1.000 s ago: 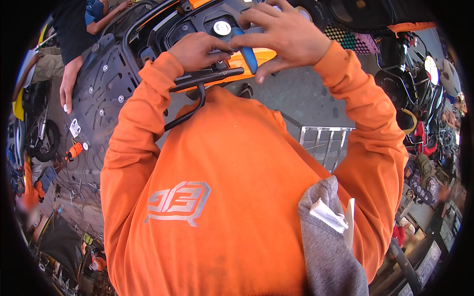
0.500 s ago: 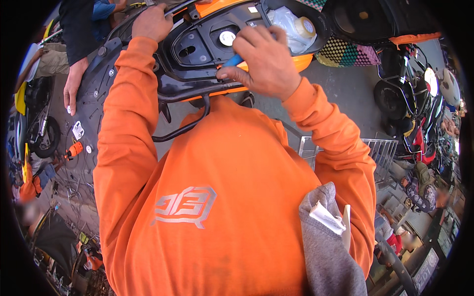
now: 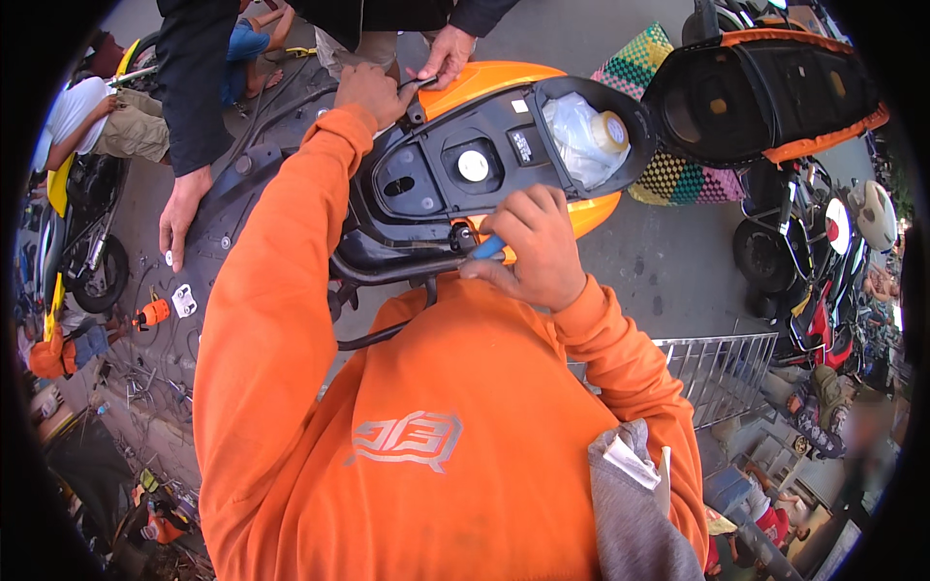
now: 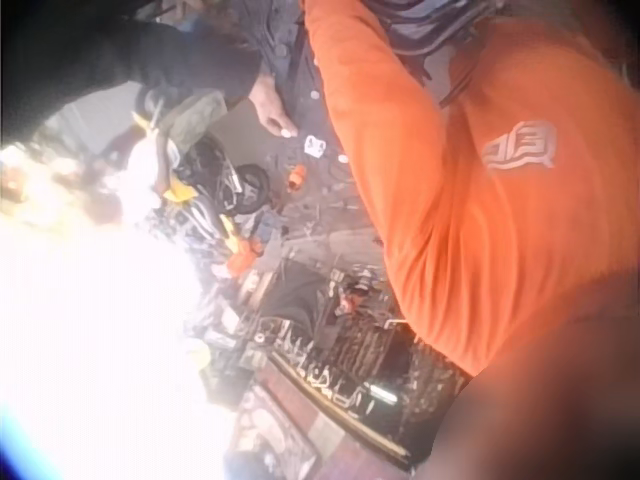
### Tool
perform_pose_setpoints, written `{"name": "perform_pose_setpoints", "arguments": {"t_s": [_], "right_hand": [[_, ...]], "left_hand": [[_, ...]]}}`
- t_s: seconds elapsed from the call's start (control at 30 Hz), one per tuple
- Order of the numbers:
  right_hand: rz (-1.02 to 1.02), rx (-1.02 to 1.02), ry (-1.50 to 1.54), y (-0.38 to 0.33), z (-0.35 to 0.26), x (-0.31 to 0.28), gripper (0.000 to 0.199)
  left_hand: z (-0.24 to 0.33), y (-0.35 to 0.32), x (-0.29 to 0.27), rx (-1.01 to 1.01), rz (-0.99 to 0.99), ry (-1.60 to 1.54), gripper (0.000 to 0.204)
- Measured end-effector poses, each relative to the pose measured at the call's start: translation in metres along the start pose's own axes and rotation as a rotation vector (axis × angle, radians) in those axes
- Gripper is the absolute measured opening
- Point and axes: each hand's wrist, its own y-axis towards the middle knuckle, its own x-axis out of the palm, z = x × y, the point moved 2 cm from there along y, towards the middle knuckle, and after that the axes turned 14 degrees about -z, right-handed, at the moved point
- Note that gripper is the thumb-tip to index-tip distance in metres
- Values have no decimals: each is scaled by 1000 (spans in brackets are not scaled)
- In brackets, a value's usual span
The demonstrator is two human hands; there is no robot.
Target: The person uses a screwdriver to loosen and remove screws from a black metal frame attached to the rear of a yellow motorcycle. They then use a wrench to tighten bolts on the same frame while another person holds the motorcycle steady.
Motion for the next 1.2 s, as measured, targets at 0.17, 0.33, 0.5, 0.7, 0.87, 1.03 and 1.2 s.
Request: {"name": "perform_pose_setpoints", "arguments": {"t_s": [0.17, 0.33, 0.5, 0.7, 0.87, 1.03, 1.2], "right_hand": [[19, -43, 14, -2, 1, 0, 52], [-70, 90, 109, 0, -4, -8, 48], [-112, 161, 191, 7, -7, -14, 44], [-72, 80, 211, 7, 0, -5, 46], [22, 16, 134, -1, 7, 3, 48], [15, 9, 82, -6, 12, 1, 50], [-35, 118, 88, -12, -5, -4, 45]], "left_hand": [[-1, -4, -1, -8, -32, -21, 68], [-4, -6, -6, -25, -101, -93, 76], [0, -4, -10, -54, -113, -89, 67], [-2, -2, -1, 19, -62, -109, 65], [-7, 3, 4, 99, -68, -137, 68], [-20, 12, -8, 149, -363, -97, 70], [-33, 8, -13, 170, -418, -264, 72]]}}
